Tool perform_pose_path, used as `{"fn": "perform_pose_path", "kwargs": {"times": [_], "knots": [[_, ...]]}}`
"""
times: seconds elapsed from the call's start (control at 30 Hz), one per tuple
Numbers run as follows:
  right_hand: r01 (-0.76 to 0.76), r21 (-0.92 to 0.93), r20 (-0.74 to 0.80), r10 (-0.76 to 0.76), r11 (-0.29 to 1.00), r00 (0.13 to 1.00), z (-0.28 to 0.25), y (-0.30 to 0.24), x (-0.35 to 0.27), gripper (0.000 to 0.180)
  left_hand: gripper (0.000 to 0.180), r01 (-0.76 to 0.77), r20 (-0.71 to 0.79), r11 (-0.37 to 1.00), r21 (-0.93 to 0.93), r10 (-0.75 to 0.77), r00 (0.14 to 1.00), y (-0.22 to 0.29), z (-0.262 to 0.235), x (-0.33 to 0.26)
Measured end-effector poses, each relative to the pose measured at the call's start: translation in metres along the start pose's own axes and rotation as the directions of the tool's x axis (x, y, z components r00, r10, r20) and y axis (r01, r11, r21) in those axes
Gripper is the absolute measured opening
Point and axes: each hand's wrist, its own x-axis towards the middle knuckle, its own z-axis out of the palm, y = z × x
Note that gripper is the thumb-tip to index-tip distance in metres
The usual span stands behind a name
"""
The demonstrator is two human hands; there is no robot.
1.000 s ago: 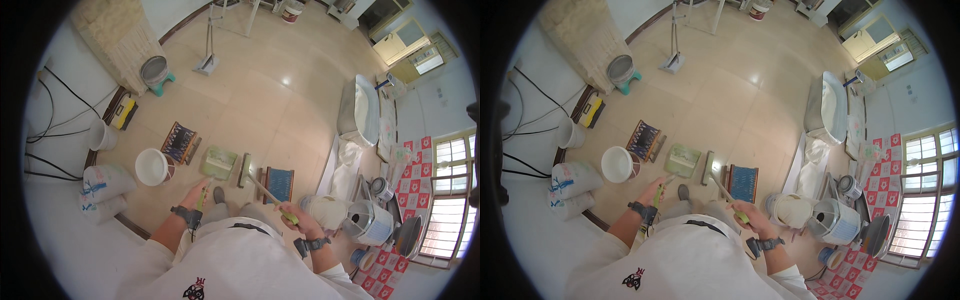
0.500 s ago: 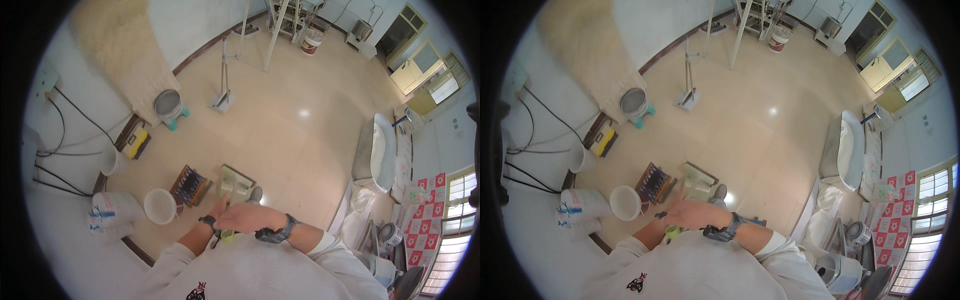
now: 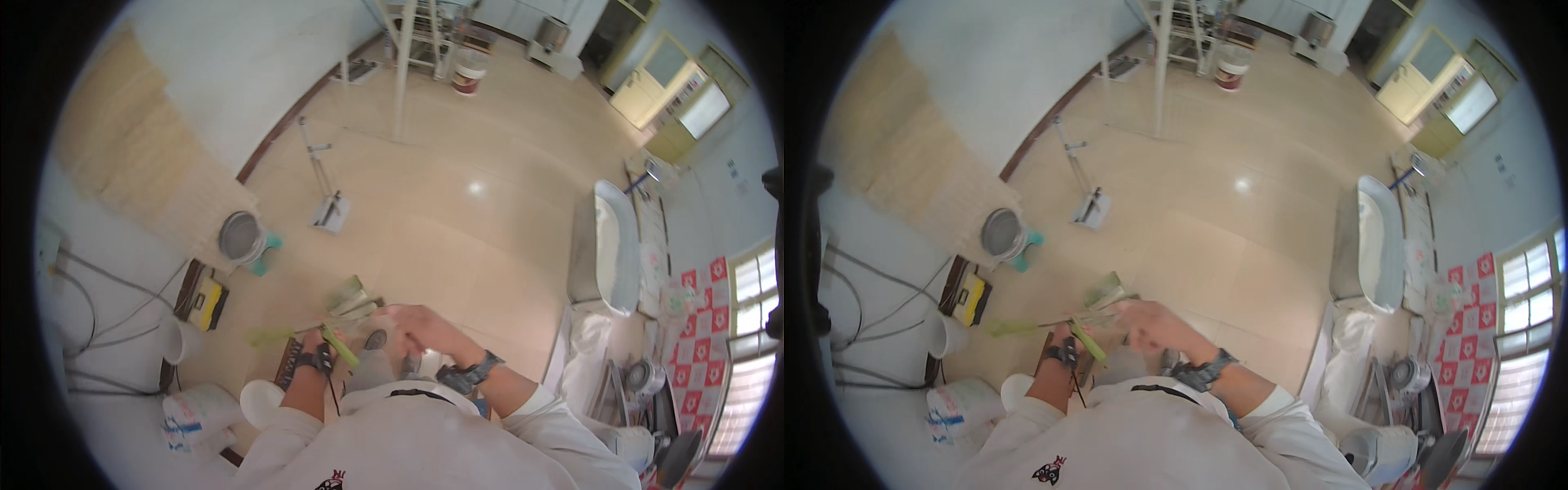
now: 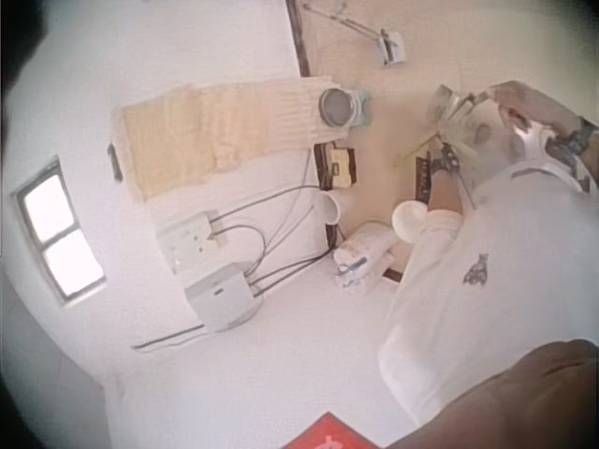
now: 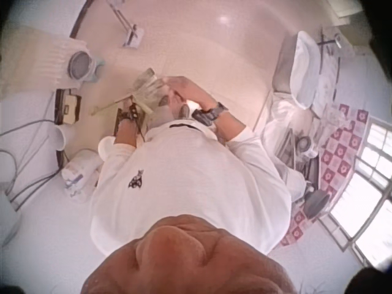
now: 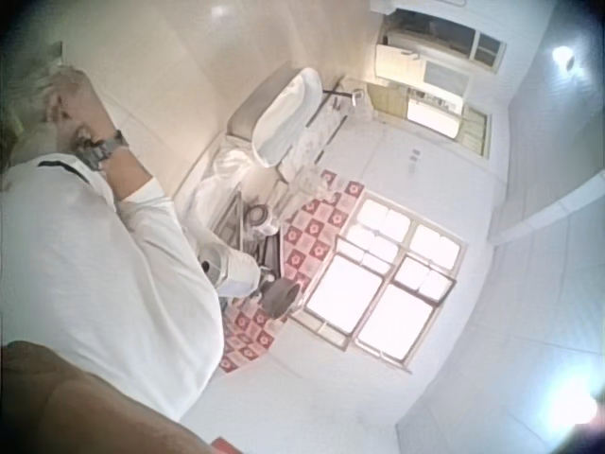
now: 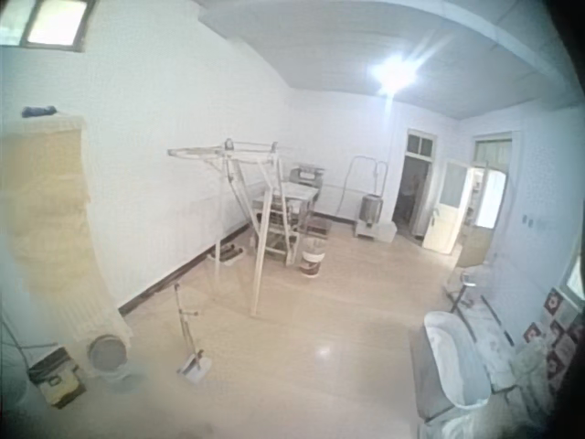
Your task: The person sits on the floor and adjusts a cloth bag over a bucket beneath a grain mill. They then stand, stir grains in a metal bowl, and later sweep the floor with a broom and dustpan. Finally, they pour grains from a bucket into the bowl.
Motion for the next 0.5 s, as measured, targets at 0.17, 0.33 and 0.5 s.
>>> {"fn": "perform_pose_path", "kwargs": {"times": [0.17,0.33,0.5], "knots": [[-0.319,0.089,-0.600,0.307,0.944,0.739,-0.085,0.080,-0.093,0.051,0.030,0.156,-0.039,0.836,-0.526,-0.207,0.978,0.086,0.021,0.075],[-0.254,0.487,-0.777,0.547,0.836,0.311,-0.052,0.164,-0.212,0.060,0.018,0.061,-0.152,0.829,-0.557,-0.173,0.973,0.151,0.012,0.154],[0.004,0.677,-0.736,0.676,0.736,0.034,0.063,0.227,-0.271,0.063,0.019,-0.009,-0.196,0.820,-0.572,-0.126,0.972,0.189,0.002,0.221]]}}
